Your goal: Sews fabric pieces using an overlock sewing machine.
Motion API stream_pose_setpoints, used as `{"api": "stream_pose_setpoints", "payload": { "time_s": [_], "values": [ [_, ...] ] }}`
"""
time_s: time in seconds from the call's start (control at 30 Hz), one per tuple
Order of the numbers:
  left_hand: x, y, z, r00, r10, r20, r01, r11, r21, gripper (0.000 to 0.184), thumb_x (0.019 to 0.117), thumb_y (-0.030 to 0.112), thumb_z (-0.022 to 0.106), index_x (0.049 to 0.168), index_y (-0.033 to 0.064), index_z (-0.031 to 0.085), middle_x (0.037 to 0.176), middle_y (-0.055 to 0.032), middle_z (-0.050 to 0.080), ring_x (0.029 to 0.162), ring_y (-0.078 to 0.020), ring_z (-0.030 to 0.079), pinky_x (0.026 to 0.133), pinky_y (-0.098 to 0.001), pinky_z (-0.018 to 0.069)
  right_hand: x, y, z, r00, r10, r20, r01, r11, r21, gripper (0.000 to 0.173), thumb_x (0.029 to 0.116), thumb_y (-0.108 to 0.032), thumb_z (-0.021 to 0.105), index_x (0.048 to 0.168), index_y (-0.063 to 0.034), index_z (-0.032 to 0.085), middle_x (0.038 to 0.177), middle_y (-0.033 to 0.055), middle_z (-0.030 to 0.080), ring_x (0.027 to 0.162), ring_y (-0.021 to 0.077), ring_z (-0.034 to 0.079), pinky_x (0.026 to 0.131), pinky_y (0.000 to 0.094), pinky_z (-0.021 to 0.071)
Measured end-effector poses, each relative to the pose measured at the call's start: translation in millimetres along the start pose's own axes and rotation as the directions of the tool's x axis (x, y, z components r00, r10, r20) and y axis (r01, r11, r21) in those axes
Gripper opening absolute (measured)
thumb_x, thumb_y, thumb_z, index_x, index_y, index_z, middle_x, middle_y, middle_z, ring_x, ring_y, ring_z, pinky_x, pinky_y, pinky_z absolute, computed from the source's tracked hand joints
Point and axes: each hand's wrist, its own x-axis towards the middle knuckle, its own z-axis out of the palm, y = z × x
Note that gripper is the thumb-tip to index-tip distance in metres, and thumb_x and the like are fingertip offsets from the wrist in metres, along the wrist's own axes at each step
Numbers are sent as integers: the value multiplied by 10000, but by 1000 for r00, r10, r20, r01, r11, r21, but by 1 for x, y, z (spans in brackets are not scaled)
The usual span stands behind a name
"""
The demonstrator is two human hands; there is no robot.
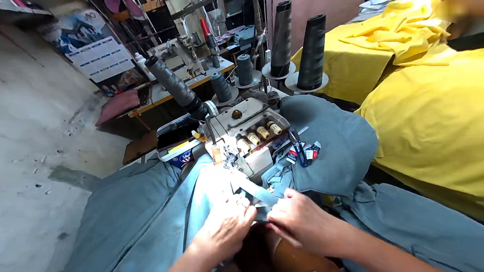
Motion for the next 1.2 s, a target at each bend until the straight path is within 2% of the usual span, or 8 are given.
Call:
{"api": "stream_pose_setpoints", "payload": {
  "time_s": [0.17,0.3,0.4,0.57,0.77,0.93,1.07,1.2],
  "values": [
    [-22,0,-9,980,-180,-80,163,970,-181,479,1040,413,410,1048,94,768,741,-50,684,648,-213,671,566,-366,536,-6,6,-9,993,-41,-108,65,972,224,259,1018,-223,521,836,-123,676,685,0,644,652,142,619,657,296,470],
    [-24,27,-104,839,-132,528,376,842,-386,423,1079,260,454,849,-16,677,734,-173,657,691,-340,699,589,-496,545,25,-2,31,935,184,-304,61,759,648,259,1038,-185,524,888,-17,650,901,114,697,947,145,683,888,262,543],
    [-22,27,-132,685,-190,703,528,794,-300,362,1095,229,434,996,-41,653,778,-216,653,747,-404,693,644,-555,531,44,-20,69,858,496,132,-399,484,778,235,1000,-57,533,1060,127,666,990,211,702,944,207,679,883,327,534],
    [-41,16,-113,921,-184,344,332,831,-446,280,1025,196,552,895,37,742,1022,-123,748,952,-274,716,814,-418,565,51,-33,51,727,209,654,-671,417,613,327,1061,-171,515,1191,112,618,949,275,658,891,381,643,856,558,489],
    [-9,9,-77,968,-245,54,177,516,-838,458,1089,382,440,872,38,649,806,-7,629,804,30,592,750,-142,488,24,-63,-22,992,128,-18,-56,556,829,214,997,-132,573,890,40,644,596,54,516,514,38,466,492,152,377],
    [-4,-8,-140,958,-24,286,129,926,-354,555,992,531,467,610,139,559,518,-24,506,493,-200,544,557,-436,436,19,-62,15,852,347,-393,-13,763,646,267,1032,-339,614,1101,-82,603,1089,50,689,1084,70,645,973,239,509],
    [10,-16,-171,946,-102,308,125,991,-56,415,924,378,539,601,116,550,538,-25,475,454,-199,526,385,-374,348,41,-93,74,883,469,11,-331,605,724,710,881,-297,745,1376,160,520,1356,340,582,1228,368,637,1020,475,528],
    [25,-11,-177,807,-281,519,189,956,222,181,936,157,613,786,69,664,700,-101,627,648,-300,671,499,-460,471,170,-82,-18,639,279,717,-703,590,397,433,1065,-90,469,1464,78,490,1538,211,489,1458,278,431,1214,382,282]
  ]
}}
